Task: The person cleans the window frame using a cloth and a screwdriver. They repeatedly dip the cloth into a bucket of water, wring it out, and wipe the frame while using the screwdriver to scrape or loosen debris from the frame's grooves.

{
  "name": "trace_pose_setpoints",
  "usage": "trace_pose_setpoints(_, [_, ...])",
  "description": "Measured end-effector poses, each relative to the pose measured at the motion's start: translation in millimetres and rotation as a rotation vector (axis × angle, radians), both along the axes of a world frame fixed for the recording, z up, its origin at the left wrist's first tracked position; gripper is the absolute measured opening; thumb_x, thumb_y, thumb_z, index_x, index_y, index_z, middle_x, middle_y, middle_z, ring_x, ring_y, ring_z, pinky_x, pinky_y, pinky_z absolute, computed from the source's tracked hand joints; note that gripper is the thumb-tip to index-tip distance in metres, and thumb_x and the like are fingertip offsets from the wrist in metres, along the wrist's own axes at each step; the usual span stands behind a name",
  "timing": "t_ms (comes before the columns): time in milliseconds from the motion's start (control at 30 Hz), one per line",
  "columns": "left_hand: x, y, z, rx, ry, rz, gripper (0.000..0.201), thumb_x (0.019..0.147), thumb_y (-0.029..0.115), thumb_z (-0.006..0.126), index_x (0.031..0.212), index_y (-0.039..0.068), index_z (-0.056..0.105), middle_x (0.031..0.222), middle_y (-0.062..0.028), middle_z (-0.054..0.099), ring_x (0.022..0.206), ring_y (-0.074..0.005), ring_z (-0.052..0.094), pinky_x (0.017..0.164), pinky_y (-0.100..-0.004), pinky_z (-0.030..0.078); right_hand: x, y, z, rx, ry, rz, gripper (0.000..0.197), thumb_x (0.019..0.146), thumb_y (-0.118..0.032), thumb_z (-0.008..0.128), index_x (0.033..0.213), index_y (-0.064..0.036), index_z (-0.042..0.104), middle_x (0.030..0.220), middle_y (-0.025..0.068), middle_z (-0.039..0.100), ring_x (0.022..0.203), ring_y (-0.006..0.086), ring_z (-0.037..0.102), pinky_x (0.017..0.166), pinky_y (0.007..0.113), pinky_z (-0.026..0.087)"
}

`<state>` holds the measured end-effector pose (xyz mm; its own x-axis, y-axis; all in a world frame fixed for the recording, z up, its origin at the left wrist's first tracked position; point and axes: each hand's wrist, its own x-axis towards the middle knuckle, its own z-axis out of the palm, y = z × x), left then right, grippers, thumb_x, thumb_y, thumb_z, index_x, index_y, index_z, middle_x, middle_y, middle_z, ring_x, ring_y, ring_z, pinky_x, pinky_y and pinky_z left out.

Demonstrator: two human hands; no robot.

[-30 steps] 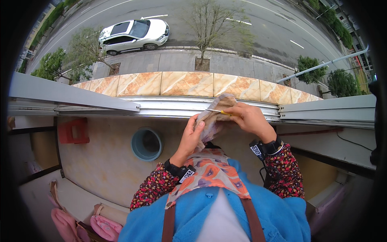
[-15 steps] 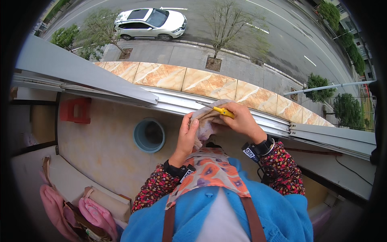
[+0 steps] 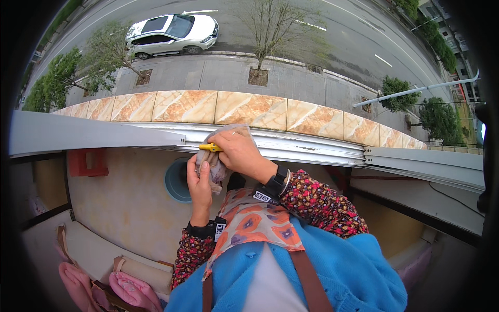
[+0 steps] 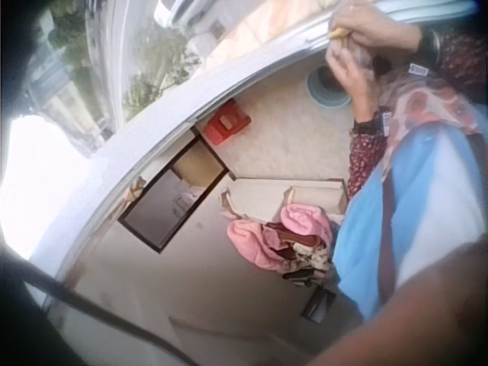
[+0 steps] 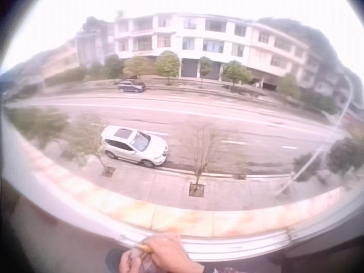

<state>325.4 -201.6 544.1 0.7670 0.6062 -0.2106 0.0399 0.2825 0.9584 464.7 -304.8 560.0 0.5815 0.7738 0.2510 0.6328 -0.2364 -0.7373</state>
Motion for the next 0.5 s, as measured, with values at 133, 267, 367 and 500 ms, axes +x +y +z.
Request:
trace_pose_setpoints(133, [3.1,-17.4,5.3,0.035,0.008,-0.149,0.033,0.101,0.017,0.056,0.127,-0.002,0.05,0.116,-0.0069,0.06,0.102,-0.0103,0.055,0.091,-0.0267,0.046,5.0,-28.5,2.9,-0.026,-0.072,-0.058,0.031,0.078,-0.006,0.059,0.109,-0.0081,0.063,0.099,0.012,0.065,0.094,0.0331,0.063,0.083,0.043,0.048])
trace_pose_setpoints(267, [20.0,-55.0,9.4,0.112,0.06,-0.321,0.033,0.098,0.018,0.059,0.124,-0.002,0.054,0.107,-0.0054,0.065,0.095,-0.0094,0.057,0.085,-0.026,0.047,12.5,-91.8,6.5,-0.082,-0.01,-0.175,0.026,0.077,-0.009,0.06,0.102,-0.007,0.063,0.096,0.0111,0.064,0.094,0.0334,0.062,0.082,0.044,0.049])
trace_pose_setpoints(367, [39.9,-96.9,13.2,0.105,0.074,-0.52,0.036,0.098,0.02,0.06,0.127,0.0,0.053,0.102,-0.0061,0.067,0.09,-0.0097,0.061,0.08,-0.0273,0.05,16.8,-156.2,9.9,-0.182,-0.063,-0.252,0.025,0.077,-0.01,0.061,0.102,-0.008,0.063,0.096,0.0099,0.064,0.093,0.0318,0.063,0.079,0.044,0.051])
trace_pose_setpoints(500, [74.8,-161.7,22.6,0.111,0.192,-0.924,0.042,0.096,0.021,0.059,0.132,0.001,0.049,0.092,-0.0168,0.068,0.079,-0.0228,0.067,0.072,-0.0348,0.052,27.6,-247.7,28.0,-0.293,-0.197,-0.352,0.023,0.077,-0.01,0.062,0.1,-0.0089,0.065,0.095,0.0085,0.063,0.092,0.0303,0.063,0.075,0.041,0.053])
